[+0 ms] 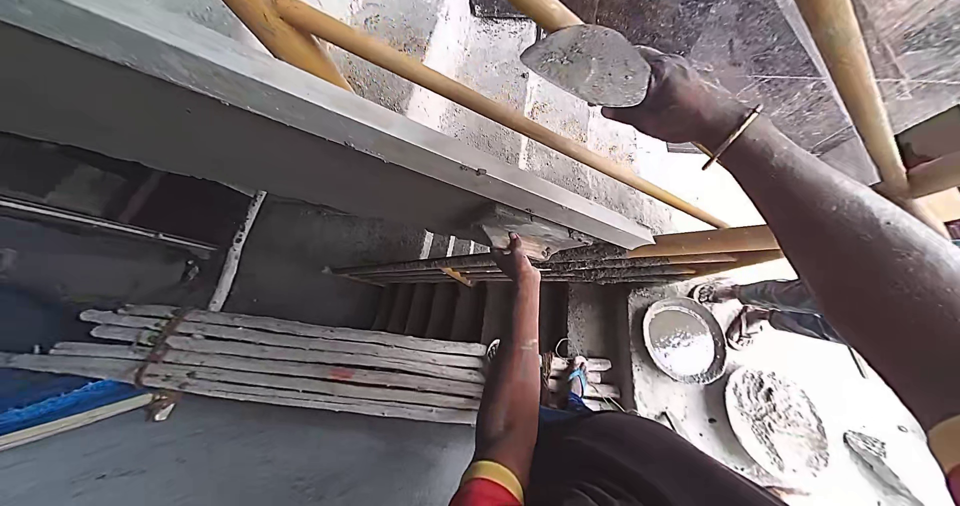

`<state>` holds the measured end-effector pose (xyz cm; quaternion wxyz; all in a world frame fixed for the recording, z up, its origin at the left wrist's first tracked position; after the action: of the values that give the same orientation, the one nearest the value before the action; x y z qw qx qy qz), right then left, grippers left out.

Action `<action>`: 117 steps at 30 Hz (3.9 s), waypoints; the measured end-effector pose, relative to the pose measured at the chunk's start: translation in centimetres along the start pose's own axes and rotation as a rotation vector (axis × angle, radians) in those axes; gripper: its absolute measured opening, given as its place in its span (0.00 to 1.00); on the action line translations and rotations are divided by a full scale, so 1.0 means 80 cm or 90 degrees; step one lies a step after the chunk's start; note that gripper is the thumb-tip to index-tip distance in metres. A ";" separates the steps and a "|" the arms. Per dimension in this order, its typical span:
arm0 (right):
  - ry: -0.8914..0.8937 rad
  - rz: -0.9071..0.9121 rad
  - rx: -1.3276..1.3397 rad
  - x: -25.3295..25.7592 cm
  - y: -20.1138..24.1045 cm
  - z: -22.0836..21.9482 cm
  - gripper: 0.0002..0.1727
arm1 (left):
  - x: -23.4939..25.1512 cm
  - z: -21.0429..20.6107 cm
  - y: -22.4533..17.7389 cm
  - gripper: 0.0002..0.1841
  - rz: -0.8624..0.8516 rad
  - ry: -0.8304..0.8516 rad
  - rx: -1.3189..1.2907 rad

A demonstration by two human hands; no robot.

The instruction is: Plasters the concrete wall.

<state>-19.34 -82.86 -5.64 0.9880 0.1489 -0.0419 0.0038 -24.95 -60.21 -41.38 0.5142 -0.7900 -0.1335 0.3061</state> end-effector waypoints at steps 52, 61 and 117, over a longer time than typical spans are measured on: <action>-0.040 0.047 -0.051 -0.002 0.009 -0.003 0.23 | -0.024 -0.011 -0.011 0.33 0.054 0.078 0.032; -0.038 0.021 -0.047 -0.006 0.012 -0.001 0.22 | 0.006 0.004 -0.078 0.31 0.107 0.077 -0.025; -0.117 -0.060 0.280 -0.461 -0.072 -0.313 0.20 | -0.169 0.197 -0.104 0.35 -0.074 0.158 0.113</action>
<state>-53.95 -80.78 -34.27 0.9229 0.3620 -0.1229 -0.0469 -44.36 -52.18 -33.74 0.6112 -0.7642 -0.0867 0.1869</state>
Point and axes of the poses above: each hand's wrist, its own x-axis towards the middle knuckle, its own z-axis out of the back of the hand, y = z × x, the point moved 5 cm from there along x, towards the middle knuckle, and after that the axes turned 6 degrees about -z, right-handed, at the moved point
